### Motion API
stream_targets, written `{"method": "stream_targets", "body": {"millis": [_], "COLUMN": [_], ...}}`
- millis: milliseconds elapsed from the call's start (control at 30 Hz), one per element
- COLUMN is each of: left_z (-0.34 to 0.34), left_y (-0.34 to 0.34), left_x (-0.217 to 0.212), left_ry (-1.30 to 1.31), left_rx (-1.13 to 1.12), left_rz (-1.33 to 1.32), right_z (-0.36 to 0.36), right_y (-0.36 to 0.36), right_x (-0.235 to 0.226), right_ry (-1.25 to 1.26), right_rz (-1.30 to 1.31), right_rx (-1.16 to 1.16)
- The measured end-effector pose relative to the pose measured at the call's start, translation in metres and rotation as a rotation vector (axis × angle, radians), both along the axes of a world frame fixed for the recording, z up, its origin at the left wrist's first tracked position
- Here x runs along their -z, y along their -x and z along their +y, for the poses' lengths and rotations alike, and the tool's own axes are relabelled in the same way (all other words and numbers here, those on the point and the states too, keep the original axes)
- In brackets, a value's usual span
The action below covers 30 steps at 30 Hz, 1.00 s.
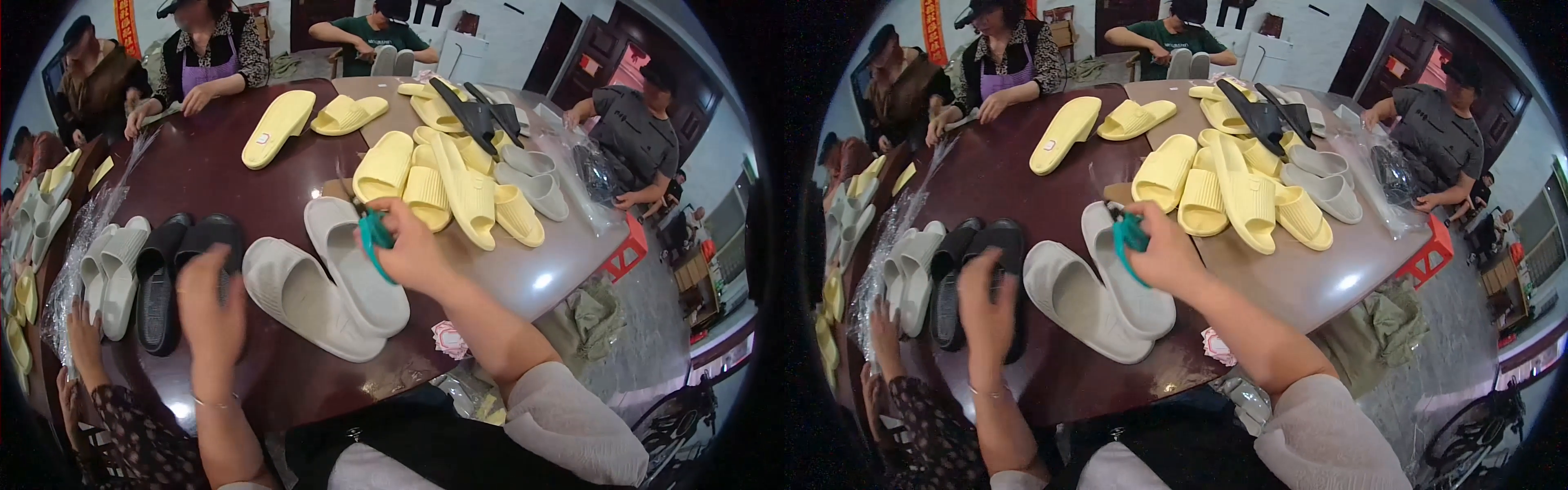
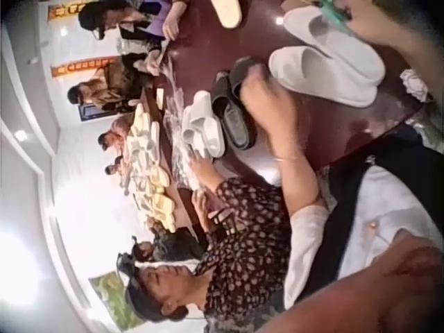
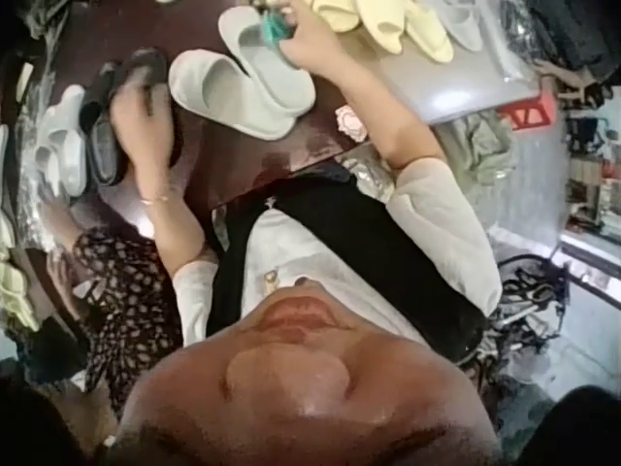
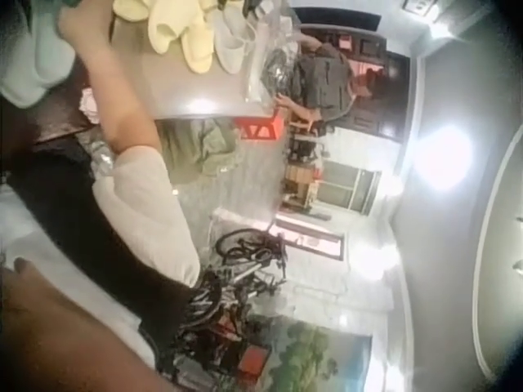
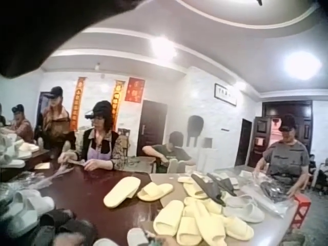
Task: Trim excess material and loose threads from manufactured slippers using scissors.
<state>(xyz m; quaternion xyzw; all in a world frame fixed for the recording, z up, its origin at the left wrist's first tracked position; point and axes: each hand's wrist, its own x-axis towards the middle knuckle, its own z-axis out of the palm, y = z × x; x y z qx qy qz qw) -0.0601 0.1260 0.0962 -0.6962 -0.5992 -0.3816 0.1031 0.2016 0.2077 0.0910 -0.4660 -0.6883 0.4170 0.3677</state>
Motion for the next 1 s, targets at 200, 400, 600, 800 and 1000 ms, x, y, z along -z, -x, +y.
{"method": "stream_targets", "body": {"millis": [200, 400, 600, 800, 1000], "left_z": [-0.044, -0.052, -0.059, -0.065, -0.086], "left_y": [-0.087, -0.054, -0.007, -0.012, -0.074], "left_x": [0.031, 0.045, 0.082, 0.061, -0.001], "left_ry": [0.435, 0.442, 0.279, 0.075, 0.394], "left_rx": [0.428, 0.33, -0.079, -0.071, 1.229], "left_rz": [0.146, 0.136, 0.031, 0.015, -1.044], "right_z": [0.043, 0.045, 0.007, -0.007, -0.009], "right_y": [-0.025, -0.022, 0.029, 0.039, 0.008], "right_x": [0.042, 0.048, 0.067, 0.063, 0.057], "right_ry": [-0.238, -0.168, -0.244, 0.073, 0.01], "right_rz": [-0.431, -0.565, -0.433, -0.064, -0.014], "right_rx": [0.299, 0.252, 0.091, -0.138, -0.193]}}
